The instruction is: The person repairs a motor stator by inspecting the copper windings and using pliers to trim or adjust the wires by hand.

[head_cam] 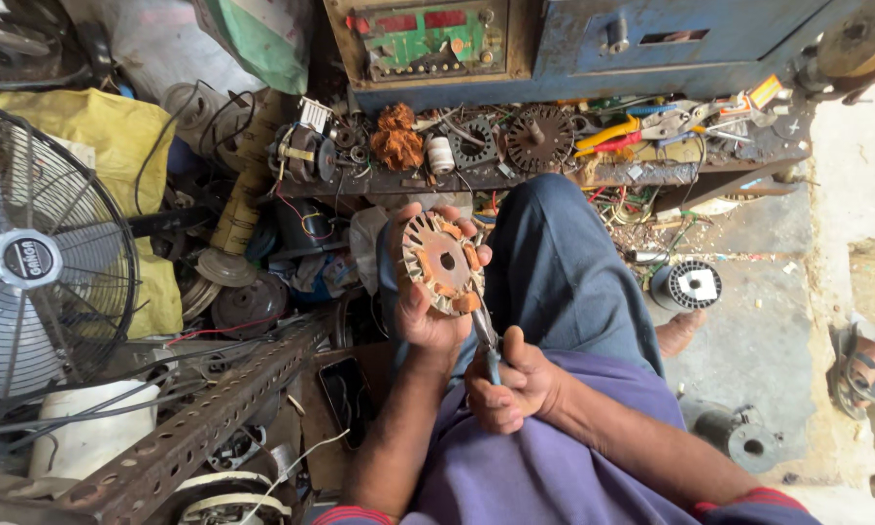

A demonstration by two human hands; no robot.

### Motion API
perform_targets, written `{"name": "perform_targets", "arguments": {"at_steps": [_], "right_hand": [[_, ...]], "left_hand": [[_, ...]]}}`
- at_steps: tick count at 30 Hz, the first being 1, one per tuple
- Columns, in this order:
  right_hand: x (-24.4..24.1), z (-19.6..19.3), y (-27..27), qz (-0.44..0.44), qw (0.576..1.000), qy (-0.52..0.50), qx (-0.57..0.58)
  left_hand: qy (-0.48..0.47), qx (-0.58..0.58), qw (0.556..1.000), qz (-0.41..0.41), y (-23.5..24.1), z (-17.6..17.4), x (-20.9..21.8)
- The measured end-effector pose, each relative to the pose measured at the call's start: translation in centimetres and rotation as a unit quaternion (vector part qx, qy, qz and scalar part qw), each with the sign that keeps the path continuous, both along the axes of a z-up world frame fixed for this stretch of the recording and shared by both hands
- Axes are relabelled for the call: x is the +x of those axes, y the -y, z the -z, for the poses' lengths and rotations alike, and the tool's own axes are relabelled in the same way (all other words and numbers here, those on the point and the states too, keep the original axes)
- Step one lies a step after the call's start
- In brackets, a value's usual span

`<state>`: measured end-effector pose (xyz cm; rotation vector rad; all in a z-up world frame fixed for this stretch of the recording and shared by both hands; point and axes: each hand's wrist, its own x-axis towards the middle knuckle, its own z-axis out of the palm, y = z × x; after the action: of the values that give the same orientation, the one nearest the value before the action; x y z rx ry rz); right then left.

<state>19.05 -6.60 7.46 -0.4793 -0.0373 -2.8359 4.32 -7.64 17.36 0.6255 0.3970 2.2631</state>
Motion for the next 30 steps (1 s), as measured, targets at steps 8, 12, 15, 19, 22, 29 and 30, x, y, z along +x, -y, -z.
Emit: {"name": "perform_targets", "arguments": {"at_steps": [8, 12, 15, 19, 22, 29, 30], "right_hand": [[0.4, 0.5, 0.8, -0.038, 0.989, -0.051, -0.133], [0.5, -2.5, -1.0, 0.099, 0.992, 0.075, 0.018], [2.0, -4.6, -2.6, 0.124, 0.97, 0.188, 0.096], [1.2, -5.4, -2.4, 0.271, 0.839, 0.331, 0.338], [-0.6, -4.3, -3.7, 0.35, 0.553, 0.358, 0.667], [-10.0, 2.5, -8.2, 0.446, 0.202, 0.191, 0.851], [-12.3, 3.8, -10.8, 0.411, 0.132, 0.212, 0.877]], "left_hand": [[0.233, 0.093, 0.941, 0.227, -0.7, 2.0, 1.7], [0.296, 0.089, 0.919, 0.244, -1.7, 2.8, 0.8], [0.161, 0.02, 0.978, 0.129, -1.4, 3.5, -0.7], [-0.153, -0.193, 0.961, -0.122, -0.9, 2.6, -2.0], [-0.409, -0.286, 0.812, -0.304, -0.6, 1.3, -2.7], [-0.63, -0.391, 0.455, -0.493, -2.2, -1.8, -6.2], [-0.641, -0.408, 0.409, -0.506, -2.2, -2.2, -6.8]]}}
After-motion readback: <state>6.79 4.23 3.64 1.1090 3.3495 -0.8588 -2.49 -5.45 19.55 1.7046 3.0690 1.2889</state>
